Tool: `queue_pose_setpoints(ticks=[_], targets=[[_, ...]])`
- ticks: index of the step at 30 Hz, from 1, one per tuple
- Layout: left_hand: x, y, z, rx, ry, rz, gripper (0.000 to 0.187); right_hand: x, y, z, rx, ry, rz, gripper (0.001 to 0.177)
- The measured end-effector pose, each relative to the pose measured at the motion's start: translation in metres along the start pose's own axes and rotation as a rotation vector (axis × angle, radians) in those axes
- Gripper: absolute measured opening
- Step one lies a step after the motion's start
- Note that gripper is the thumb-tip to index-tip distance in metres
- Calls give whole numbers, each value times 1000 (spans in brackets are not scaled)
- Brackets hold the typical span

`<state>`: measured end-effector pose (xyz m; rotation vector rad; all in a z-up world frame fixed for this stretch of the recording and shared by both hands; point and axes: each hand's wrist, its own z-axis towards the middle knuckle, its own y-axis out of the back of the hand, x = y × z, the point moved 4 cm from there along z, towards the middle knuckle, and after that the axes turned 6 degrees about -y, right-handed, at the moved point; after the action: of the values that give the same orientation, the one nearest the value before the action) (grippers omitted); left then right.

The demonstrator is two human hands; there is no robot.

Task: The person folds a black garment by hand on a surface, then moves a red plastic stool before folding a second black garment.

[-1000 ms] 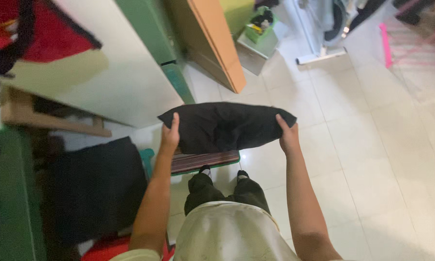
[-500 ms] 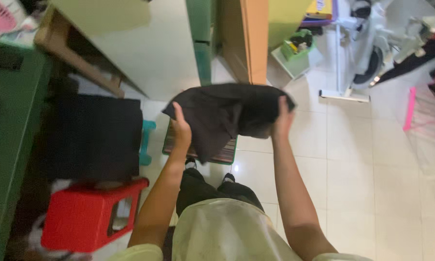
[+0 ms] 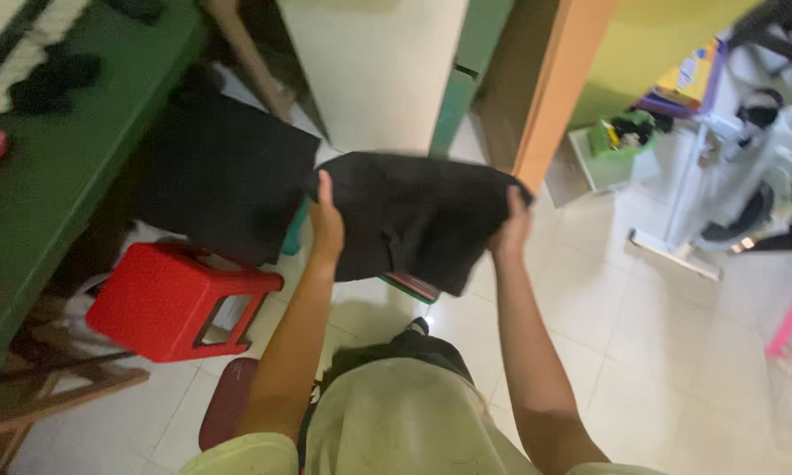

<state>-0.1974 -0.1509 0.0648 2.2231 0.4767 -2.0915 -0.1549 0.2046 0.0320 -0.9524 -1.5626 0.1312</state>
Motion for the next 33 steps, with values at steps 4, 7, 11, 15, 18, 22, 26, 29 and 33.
queue_pose_setpoints(ticks=[4, 7, 11, 15, 18, 22, 26, 29, 33], targets=[[-16, 45, 3, -90, -13, 102, 52, 17, -56, -11, 80, 136, -20, 42], [5, 33, -15, 79, -350, 168, 56, -23, -111, -46, -3, 211, -156, 44], [18, 1, -52, 123, -356, 16, 60, -110, -156, -98, 349, -328, -107, 54], [1, 97, -52, 62, -105, -177, 60, -128, -121, -58, 345, -258, -559, 57], [-28, 168, -56, -203, -188, 44, 61, -103, -117, -28, 196, -195, -161, 58], [-52, 182, -79, -330, -361, 287, 64, -113, -163, -90, 264, -170, -228, 64], [-19, 157, -99, -205, -396, 102, 68, -212, -198, -219, 591, -195, -483, 72], [24, 181, -110, -31, -343, -276, 72, -222, -172, -203, 506, -375, -701, 79], [29, 294, -123, -589, -81, -235, 74, -169, -159, -160, 447, -311, -461, 70]])
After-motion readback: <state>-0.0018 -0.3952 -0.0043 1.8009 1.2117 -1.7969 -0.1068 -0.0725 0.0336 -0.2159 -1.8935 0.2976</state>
